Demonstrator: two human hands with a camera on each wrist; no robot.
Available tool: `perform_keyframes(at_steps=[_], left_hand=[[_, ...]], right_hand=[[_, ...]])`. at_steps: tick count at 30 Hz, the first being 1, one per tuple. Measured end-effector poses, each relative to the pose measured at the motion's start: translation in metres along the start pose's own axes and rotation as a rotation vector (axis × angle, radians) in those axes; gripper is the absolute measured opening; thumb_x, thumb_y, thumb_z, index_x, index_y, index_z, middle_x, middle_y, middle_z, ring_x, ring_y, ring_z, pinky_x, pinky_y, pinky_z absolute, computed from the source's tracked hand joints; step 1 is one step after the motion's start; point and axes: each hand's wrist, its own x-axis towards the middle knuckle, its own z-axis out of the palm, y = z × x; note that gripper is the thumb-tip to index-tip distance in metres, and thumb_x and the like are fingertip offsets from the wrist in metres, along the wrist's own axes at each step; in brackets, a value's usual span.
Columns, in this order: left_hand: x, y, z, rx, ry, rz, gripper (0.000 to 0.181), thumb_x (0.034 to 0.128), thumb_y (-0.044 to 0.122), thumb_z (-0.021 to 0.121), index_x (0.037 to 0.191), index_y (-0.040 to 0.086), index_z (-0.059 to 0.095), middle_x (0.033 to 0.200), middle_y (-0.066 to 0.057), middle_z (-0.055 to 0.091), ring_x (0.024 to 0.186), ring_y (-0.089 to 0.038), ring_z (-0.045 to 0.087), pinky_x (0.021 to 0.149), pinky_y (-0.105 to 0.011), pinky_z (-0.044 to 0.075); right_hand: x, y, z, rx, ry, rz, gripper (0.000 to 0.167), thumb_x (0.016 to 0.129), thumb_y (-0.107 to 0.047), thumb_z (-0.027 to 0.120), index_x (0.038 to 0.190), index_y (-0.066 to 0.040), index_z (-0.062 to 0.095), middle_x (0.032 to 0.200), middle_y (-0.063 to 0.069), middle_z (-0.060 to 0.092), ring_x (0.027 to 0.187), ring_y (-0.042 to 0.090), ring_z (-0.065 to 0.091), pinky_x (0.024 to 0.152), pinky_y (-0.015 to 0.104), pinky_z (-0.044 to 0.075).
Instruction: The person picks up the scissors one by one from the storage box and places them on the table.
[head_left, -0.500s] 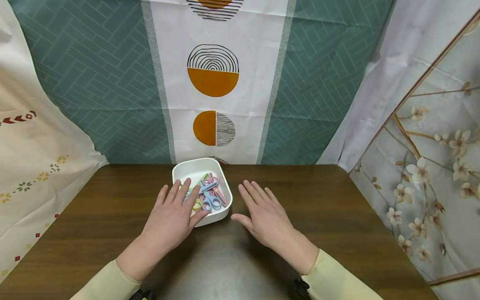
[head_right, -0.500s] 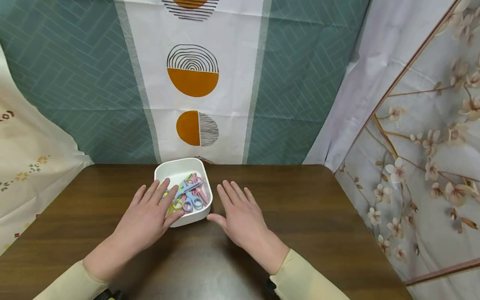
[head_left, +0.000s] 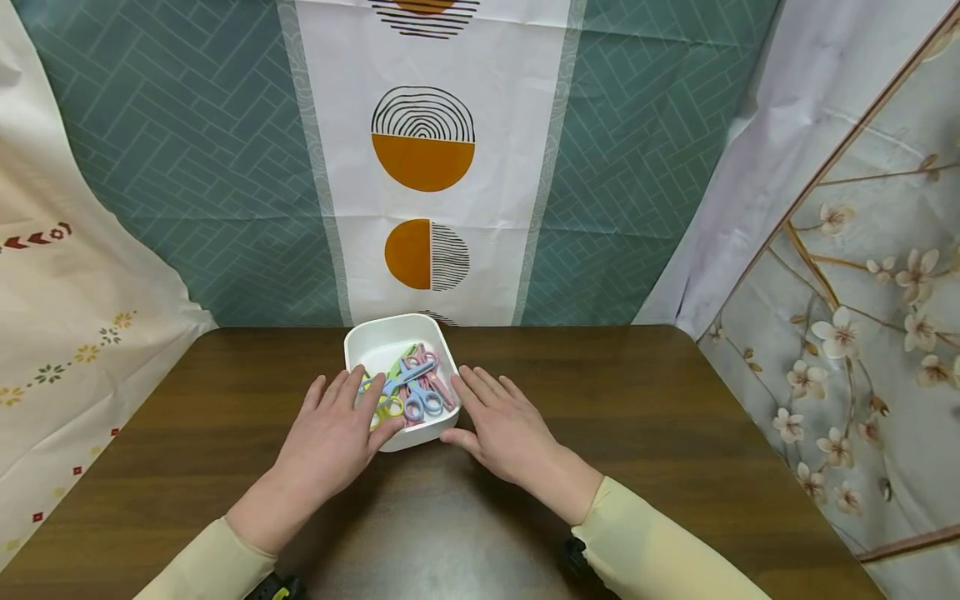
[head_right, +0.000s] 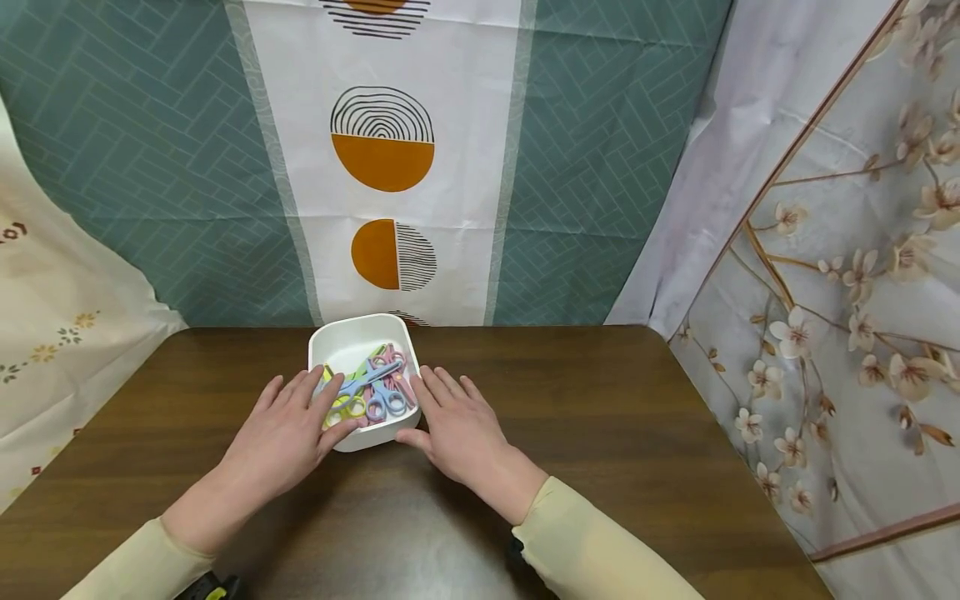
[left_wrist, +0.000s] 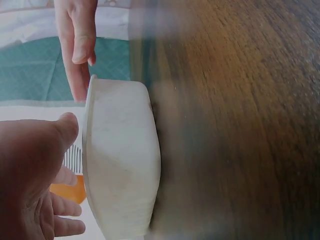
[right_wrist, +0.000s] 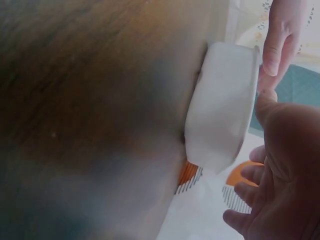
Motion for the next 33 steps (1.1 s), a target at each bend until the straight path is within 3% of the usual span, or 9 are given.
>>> perform_keyframes(at_steps=[10,21,33], left_hand=[[0.0,0.001,0.0,0.0,-0.007,-0.005,0.068,0.1045,0.05,0.074,0.148,-0.001,0.065,0.149,-0.033,0.061,0.139,-0.054,0.057,0.12,-0.072,0.034],[0.0,0.003,0.005,0.008,-0.042,-0.007,0.064,0.1071,0.051,0.069,0.143,-0.001,0.068,0.141,-0.026,0.068,0.138,-0.05,0.06,0.12,-0.073,0.033],[0.001,0.008,0.007,-0.059,-0.058,0.0,0.066,0.1078,0.047,0.07,0.143,-0.008,0.065,0.145,-0.033,0.063,0.139,-0.054,0.058,0.118,-0.063,0.044]], right_hand=[[0.003,0.0,0.005,-0.004,-0.072,-0.008,0.086,0.109,-0.063,0.056,0.17,-0.005,0.04,0.177,0.013,0.036,0.164,0.033,0.032,0.129,0.052,0.033],[-0.002,0.002,0.004,-0.007,-0.066,-0.035,0.084,0.109,-0.061,0.059,0.168,-0.003,0.043,0.175,0.016,0.038,0.163,0.035,0.035,0.127,0.05,0.036],[-0.011,0.006,0.002,-0.014,-0.053,-0.046,0.082,0.109,-0.06,0.06,0.165,-0.001,0.047,0.174,0.017,0.04,0.161,0.035,0.038,0.128,0.049,0.035]])
